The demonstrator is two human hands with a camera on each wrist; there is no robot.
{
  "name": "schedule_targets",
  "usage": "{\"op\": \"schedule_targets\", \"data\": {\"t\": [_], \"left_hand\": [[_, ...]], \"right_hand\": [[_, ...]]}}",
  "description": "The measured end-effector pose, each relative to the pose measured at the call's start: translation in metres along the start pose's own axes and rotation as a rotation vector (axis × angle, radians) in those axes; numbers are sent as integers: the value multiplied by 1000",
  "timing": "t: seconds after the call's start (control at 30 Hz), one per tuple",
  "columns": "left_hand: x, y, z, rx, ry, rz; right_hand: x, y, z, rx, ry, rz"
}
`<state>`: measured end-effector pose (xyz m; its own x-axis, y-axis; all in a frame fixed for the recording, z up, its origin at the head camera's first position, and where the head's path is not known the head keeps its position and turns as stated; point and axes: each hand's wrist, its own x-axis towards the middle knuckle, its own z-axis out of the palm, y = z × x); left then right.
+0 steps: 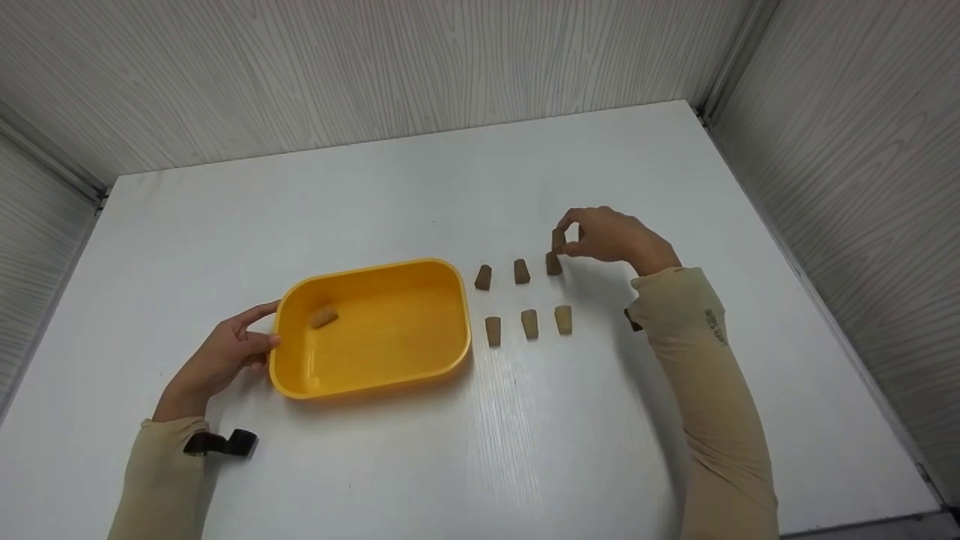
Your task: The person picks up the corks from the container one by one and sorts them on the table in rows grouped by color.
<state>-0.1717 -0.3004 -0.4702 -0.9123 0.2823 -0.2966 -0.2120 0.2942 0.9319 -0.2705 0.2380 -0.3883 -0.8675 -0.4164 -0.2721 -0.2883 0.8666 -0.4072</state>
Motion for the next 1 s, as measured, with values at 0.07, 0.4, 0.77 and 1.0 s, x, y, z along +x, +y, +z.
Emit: {"op": "schedule_targets", "data": {"t": [0.07, 0.4, 0.77, 1.0], "left_hand": [[0, 0, 0, 2, -1, -1], [1, -1, 0, 3, -2, 4], [0, -4, 0, -13, -9, 14], [-1, -4, 0, 2, -7, 10]], "right_hand": [[-1, 6, 1, -3, -9, 21], [-1, 28, 8, -38, -44, 82], [6, 39, 19, -63, -100, 122], [8, 40, 22, -65, -96, 130]]}}
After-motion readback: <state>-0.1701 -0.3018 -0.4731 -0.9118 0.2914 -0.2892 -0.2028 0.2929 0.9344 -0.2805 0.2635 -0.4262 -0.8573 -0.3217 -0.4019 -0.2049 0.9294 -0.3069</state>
